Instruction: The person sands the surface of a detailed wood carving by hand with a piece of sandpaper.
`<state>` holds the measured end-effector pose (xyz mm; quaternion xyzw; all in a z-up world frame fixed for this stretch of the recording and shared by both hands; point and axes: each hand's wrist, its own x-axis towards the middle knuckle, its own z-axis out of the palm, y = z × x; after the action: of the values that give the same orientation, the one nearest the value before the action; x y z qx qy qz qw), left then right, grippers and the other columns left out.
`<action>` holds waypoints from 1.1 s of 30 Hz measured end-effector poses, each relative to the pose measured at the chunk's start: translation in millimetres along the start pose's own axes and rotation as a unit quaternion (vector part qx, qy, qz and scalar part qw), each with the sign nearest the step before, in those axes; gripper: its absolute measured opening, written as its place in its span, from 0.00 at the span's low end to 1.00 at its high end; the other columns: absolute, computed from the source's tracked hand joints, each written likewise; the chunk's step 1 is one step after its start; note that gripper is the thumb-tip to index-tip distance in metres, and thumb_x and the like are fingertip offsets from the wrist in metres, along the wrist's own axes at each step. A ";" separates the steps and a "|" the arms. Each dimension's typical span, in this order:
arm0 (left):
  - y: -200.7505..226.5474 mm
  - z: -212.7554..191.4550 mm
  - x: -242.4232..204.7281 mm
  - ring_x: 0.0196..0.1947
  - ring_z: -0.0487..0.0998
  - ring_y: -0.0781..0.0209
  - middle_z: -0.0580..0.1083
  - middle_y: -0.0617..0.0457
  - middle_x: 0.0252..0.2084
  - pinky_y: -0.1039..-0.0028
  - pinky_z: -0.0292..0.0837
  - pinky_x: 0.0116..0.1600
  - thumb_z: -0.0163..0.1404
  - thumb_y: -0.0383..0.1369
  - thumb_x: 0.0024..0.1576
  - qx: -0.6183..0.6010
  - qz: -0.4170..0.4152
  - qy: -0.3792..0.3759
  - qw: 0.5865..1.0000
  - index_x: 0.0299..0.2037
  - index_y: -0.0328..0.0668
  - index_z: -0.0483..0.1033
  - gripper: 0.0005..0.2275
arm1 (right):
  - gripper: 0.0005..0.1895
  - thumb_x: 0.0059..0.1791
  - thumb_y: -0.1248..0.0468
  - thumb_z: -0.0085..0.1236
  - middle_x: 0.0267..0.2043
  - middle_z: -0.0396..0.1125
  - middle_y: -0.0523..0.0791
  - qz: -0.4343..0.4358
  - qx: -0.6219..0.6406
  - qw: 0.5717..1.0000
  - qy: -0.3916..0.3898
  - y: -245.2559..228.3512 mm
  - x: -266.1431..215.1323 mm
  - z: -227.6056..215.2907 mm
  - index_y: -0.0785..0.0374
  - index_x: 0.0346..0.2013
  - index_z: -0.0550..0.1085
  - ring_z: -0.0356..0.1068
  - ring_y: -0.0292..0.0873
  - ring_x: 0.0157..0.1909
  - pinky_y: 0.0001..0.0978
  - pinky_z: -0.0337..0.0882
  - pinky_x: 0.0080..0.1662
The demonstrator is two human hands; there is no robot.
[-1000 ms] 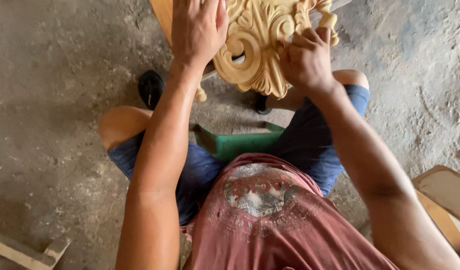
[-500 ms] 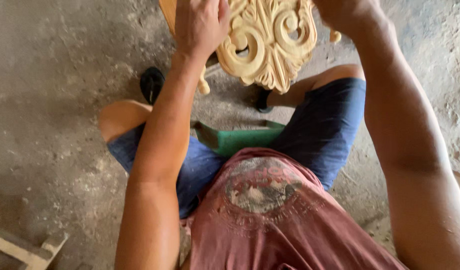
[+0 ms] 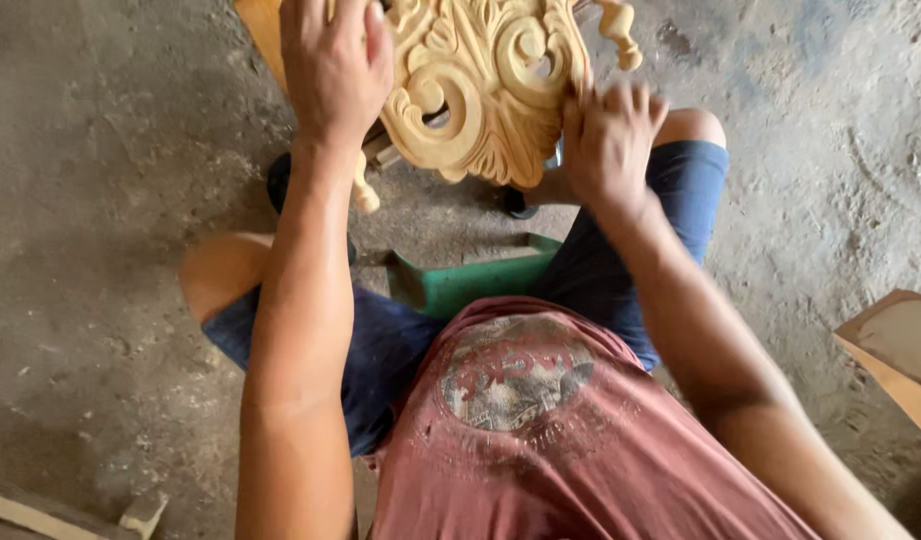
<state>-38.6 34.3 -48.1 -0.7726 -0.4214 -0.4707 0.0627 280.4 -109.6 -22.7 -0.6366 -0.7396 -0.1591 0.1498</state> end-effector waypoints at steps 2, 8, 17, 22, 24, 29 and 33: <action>2.5 -2.3 5.8 0.59 0.75 0.50 0.72 0.46 0.58 0.60 0.72 0.64 0.55 0.26 0.64 0.004 -0.009 -0.001 1.000 0.57 0.38 0.75 0.12 | 0.13 0.59 0.59 0.52 0.37 0.64 0.51 0.006 0.003 1.000 0.003 2.3 8.1 2.8 0.65 0.47 0.80 0.64 0.55 0.46 0.54 0.58 0.51; 18.9 -25.3 9.4 0.58 0.76 0.49 0.72 0.47 0.57 0.59 0.72 0.62 0.54 0.24 0.65 -0.058 -0.031 -0.052 0.996 0.61 0.37 0.74 0.14 | 0.14 0.60 0.63 0.51 0.39 0.63 0.50 -0.040 0.057 0.996 0.048 22.7 51.2 29.4 0.63 0.32 0.76 0.64 0.51 0.48 0.51 0.58 0.54; 28.4 -23.6 9.4 0.56 0.75 0.44 0.72 0.46 0.54 0.57 0.72 0.61 0.54 0.24 0.66 -0.068 -0.037 -0.008 0.997 0.55 0.37 0.75 0.09 | 0.10 0.56 0.65 0.56 0.37 0.66 0.51 -0.076 0.072 0.991 0.077 12.4 51.2 -4.9 0.62 0.29 0.75 0.67 0.53 0.43 0.50 0.59 0.47; 15.3 -23.0 18.3 0.54 0.77 0.51 0.73 0.45 0.57 0.60 0.74 0.59 0.53 0.22 0.64 -0.088 -0.035 0.016 0.995 0.57 0.36 0.76 0.12 | 0.08 0.55 0.65 0.57 0.32 0.66 0.48 -0.117 0.075 0.985 0.105 7.3 63.8 -17.7 0.61 0.31 0.77 0.69 0.50 0.40 0.49 0.64 0.45; 17.4 -20.6 18.7 0.58 0.76 0.50 0.72 0.47 0.59 0.62 0.75 0.63 0.53 0.22 0.66 -0.085 -0.010 -0.005 0.996 0.58 0.36 0.75 0.11 | 0.07 0.54 0.66 0.55 0.30 0.67 0.45 -0.119 0.071 0.985 0.105 12.1 63.3 -13.1 0.62 0.37 0.80 0.70 0.48 0.38 0.48 0.63 0.43; 12.7 -27.4 3.5 0.57 0.77 0.52 0.73 0.48 0.58 0.62 0.75 0.62 0.53 0.22 0.65 -0.076 -0.042 -0.002 0.996 0.60 0.37 0.75 0.14 | 0.13 0.61 0.65 0.56 0.28 0.64 0.46 -0.067 0.159 0.984 -0.036 15.9 103.3 21.9 0.62 0.33 0.77 0.63 0.48 0.27 0.42 0.62 0.33; 9.9 -5.1 8.5 0.57 0.77 0.56 0.73 0.50 0.58 0.67 0.78 0.62 0.53 0.24 0.66 -0.071 -0.052 0.016 0.996 0.58 0.41 0.74 0.11 | 0.13 0.61 0.65 0.56 0.28 0.64 0.46 -0.114 0.138 0.984 -0.023 14.1 95.2 -2.6 0.62 0.32 0.77 0.63 0.48 0.27 0.42 0.62 0.33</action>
<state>-33.3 30.5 -35.8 -0.7441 -0.4260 -0.5146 -0.0098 280.7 -23.6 20.6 -0.5247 -0.8254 -0.0568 0.2004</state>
